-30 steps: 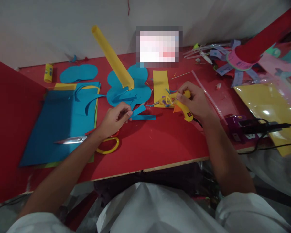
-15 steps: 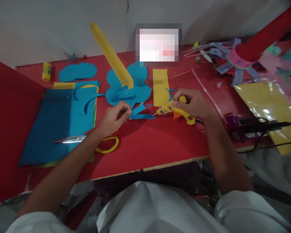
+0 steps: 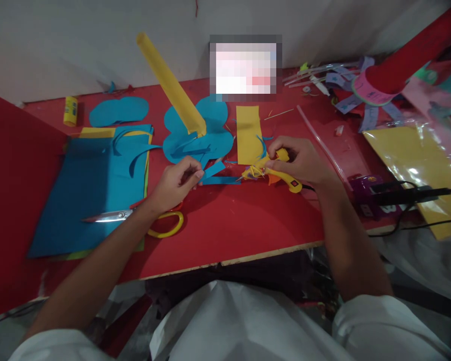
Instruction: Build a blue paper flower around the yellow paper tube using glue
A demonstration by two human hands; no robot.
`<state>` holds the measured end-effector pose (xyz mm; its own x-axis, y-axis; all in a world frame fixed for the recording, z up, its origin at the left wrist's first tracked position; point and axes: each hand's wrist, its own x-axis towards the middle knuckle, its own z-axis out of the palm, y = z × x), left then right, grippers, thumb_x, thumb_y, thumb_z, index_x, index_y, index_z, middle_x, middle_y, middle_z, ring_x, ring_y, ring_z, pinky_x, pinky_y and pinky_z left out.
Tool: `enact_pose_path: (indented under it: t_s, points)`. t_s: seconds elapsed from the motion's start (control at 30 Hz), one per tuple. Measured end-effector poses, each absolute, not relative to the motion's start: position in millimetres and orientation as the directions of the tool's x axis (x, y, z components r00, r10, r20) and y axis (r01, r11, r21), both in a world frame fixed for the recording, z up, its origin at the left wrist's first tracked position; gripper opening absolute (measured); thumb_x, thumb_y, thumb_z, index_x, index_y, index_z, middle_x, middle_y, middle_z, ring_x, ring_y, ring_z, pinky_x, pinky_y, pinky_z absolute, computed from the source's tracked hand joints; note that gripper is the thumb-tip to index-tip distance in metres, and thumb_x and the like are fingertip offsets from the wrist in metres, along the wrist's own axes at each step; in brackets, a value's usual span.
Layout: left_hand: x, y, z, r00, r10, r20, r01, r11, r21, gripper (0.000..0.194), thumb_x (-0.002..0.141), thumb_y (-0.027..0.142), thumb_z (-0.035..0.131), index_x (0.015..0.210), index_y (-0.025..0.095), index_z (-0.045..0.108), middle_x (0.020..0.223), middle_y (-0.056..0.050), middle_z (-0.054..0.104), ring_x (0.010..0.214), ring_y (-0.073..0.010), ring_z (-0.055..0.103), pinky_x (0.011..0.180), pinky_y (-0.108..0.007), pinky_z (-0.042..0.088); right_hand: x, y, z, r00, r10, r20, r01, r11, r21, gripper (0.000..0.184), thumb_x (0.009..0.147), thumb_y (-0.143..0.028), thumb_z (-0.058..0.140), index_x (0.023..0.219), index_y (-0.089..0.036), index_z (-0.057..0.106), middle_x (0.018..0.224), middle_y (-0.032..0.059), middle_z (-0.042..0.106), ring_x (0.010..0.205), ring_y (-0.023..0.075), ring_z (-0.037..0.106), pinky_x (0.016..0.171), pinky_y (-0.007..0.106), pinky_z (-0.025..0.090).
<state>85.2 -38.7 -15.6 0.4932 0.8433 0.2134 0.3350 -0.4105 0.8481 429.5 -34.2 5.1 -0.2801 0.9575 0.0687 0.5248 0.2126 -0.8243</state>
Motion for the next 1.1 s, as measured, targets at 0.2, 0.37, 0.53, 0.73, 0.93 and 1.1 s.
enact_pose_path:
  t_s: [0.2, 0.37, 0.53, 0.73, 0.93, 1.1]
  points:
    - [84.7, -38.7, -16.2, 0.493, 0.848, 0.197, 0.343, -0.397, 0.851, 0.032, 0.105, 0.052, 0.058, 0.094, 0.021, 0.056, 0.075, 0.0, 0.065, 0.063, -0.0119, 0.06, 0.06, -0.024, 0.049, 431.4, -34.3, 4.1, -0.24, 0.968, 0.077, 0.54, 0.199, -0.818, 0.025, 0.081, -0.046, 0.075, 0.076, -0.027, 0.06, 0.07, -0.0011, 0.052, 0.061, 0.0164, 0.042, 0.059, 0.034, 0.03]
    - [84.4, -38.3, -16.5, 0.491, 0.849, 0.196, 0.349, -0.398, 0.848, 0.034, 0.104, 0.054, 0.058, 0.093, 0.022, 0.056, 0.074, 0.0, 0.064, 0.063, -0.0127, 0.06, 0.06, -0.025, 0.048, 430.9, -34.6, 5.7, -0.221, 0.974, 0.04, 0.562, 0.161, -0.811, 0.027, 0.081, -0.053, 0.073, 0.076, -0.03, 0.06, 0.072, 0.0007, 0.054, 0.064, 0.0201, 0.045, 0.059, 0.037, 0.032]
    - [84.9, -37.9, -16.3, 0.49, 0.846, 0.211, 0.339, -0.407, 0.848, 0.034, 0.104, 0.054, 0.06, 0.093, 0.021, 0.057, 0.075, 0.0, 0.065, 0.062, -0.0117, 0.06, 0.059, -0.024, 0.048, 429.1, -35.3, 8.6, -0.203, 0.978, 0.055, 0.561, 0.162, -0.812, 0.029, 0.08, -0.053, 0.074, 0.076, -0.029, 0.058, 0.072, 0.0005, 0.054, 0.062, 0.0183, 0.042, 0.059, 0.036, 0.03]
    - [86.0, -38.4, -14.2, 0.493, 0.847, 0.197, 0.342, -0.398, 0.851, 0.033, 0.105, 0.052, 0.058, 0.093, 0.022, 0.056, 0.074, 0.0, 0.065, 0.062, -0.0118, 0.06, 0.059, -0.024, 0.049, 428.3, -34.4, 6.9, -0.241, 0.969, 0.047, 0.553, 0.177, -0.814, 0.03, 0.078, -0.051, 0.076, 0.075, -0.026, 0.061, 0.07, -0.0009, 0.055, 0.062, 0.0152, 0.043, 0.059, 0.033, 0.03]
    - [85.8, -39.0, -15.0, 0.492, 0.848, 0.196, 0.351, -0.399, 0.847, 0.034, 0.104, 0.053, 0.058, 0.092, 0.021, 0.057, 0.074, 0.0, 0.065, 0.061, -0.0118, 0.06, 0.058, -0.024, 0.048, 430.0, -32.6, 2.6, -0.271, 0.961, 0.059, 0.561, 0.208, -0.801, 0.026, 0.08, -0.048, 0.075, 0.075, -0.026, 0.063, 0.072, -0.0004, 0.06, 0.062, 0.0158, 0.046, 0.059, 0.033, 0.033]
    - [85.7, -37.9, -16.5, 0.499, 0.839, 0.215, 0.337, -0.417, 0.844, 0.032, 0.105, 0.051, 0.059, 0.093, 0.021, 0.057, 0.074, 0.001, 0.064, 0.062, -0.0116, 0.06, 0.059, -0.023, 0.048, 431.3, -31.4, -0.9, -0.263, 0.961, 0.085, 0.54, 0.22, -0.813, 0.023, 0.081, -0.042, 0.077, 0.075, -0.024, 0.063, 0.07, -0.0017, 0.057, 0.061, 0.0132, 0.044, 0.058, 0.031, 0.031]
